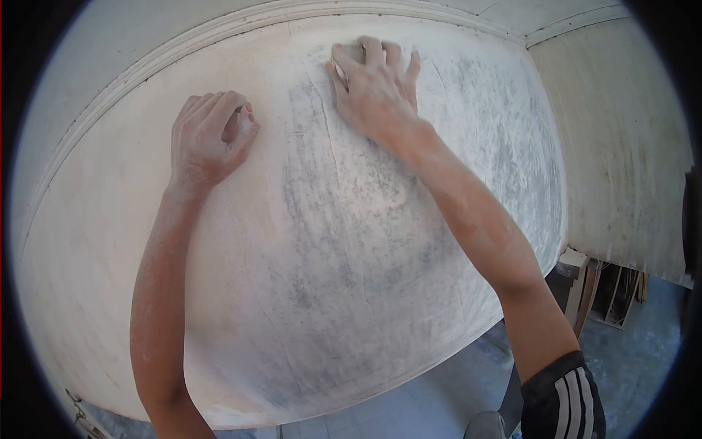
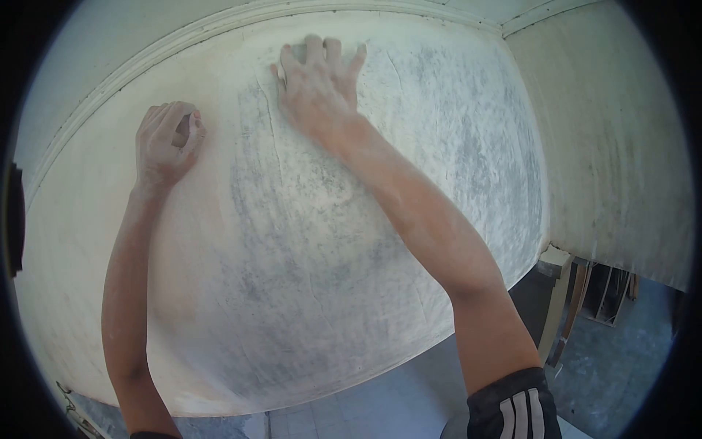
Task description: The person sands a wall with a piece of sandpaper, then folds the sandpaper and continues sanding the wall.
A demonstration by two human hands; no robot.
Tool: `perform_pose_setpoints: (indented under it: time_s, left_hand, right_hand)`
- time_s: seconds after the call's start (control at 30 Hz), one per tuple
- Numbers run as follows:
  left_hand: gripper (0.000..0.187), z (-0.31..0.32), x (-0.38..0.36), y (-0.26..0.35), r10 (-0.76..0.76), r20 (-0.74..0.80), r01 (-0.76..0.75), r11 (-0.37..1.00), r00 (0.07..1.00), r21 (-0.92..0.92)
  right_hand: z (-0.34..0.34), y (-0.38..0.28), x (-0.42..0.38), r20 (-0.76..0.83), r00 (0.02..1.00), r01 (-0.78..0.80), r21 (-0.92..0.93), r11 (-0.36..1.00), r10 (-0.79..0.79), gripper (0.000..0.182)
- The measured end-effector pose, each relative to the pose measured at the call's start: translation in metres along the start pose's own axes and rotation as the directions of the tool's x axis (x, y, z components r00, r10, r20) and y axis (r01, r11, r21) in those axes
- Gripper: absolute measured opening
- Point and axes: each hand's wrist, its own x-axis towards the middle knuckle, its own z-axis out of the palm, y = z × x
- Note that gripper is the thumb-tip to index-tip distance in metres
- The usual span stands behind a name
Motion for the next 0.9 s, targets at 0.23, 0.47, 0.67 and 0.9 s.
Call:
perform_pose_setpoints:
  time_s: [0.23, 0.47, 0.67, 0.9]
  left_hand:
    - [0.010, -0.001, 0.000, 0.000, 0.015, -0.005, -0.015, 1.000, 1.000, -0.002]
    - [0.008, -0.005, -0.003, -0.001, -0.022, 0.040, 0.022, 1.000, 0.999, -0.003]
    - [0.009, -0.003, -0.002, 0.003, -0.039, 0.020, 0.039, 0.999, 0.999, 0.006]
    - [0.008, 0.000, 0.002, 0.005, -0.036, 0.000, 0.036, 0.999, 0.999, -0.017]
  right_hand:
    - [0.026, 0.000, 0.047, -0.160, 0.987, -0.019, -0.035, 0.999, 0.013, 0.042]
    - [0.023, -0.006, 0.016, -0.158, 0.985, 0.069, 0.010, 0.998, -0.066, 0.043]
    - [0.015, -0.002, 0.008, -0.159, 0.985, 0.065, 0.000, 0.998, -0.064, 0.045]
    - [0.015, 0.004, 0.028, -0.160, 0.985, 0.056, -0.011, 0.998, -0.057, 0.041]
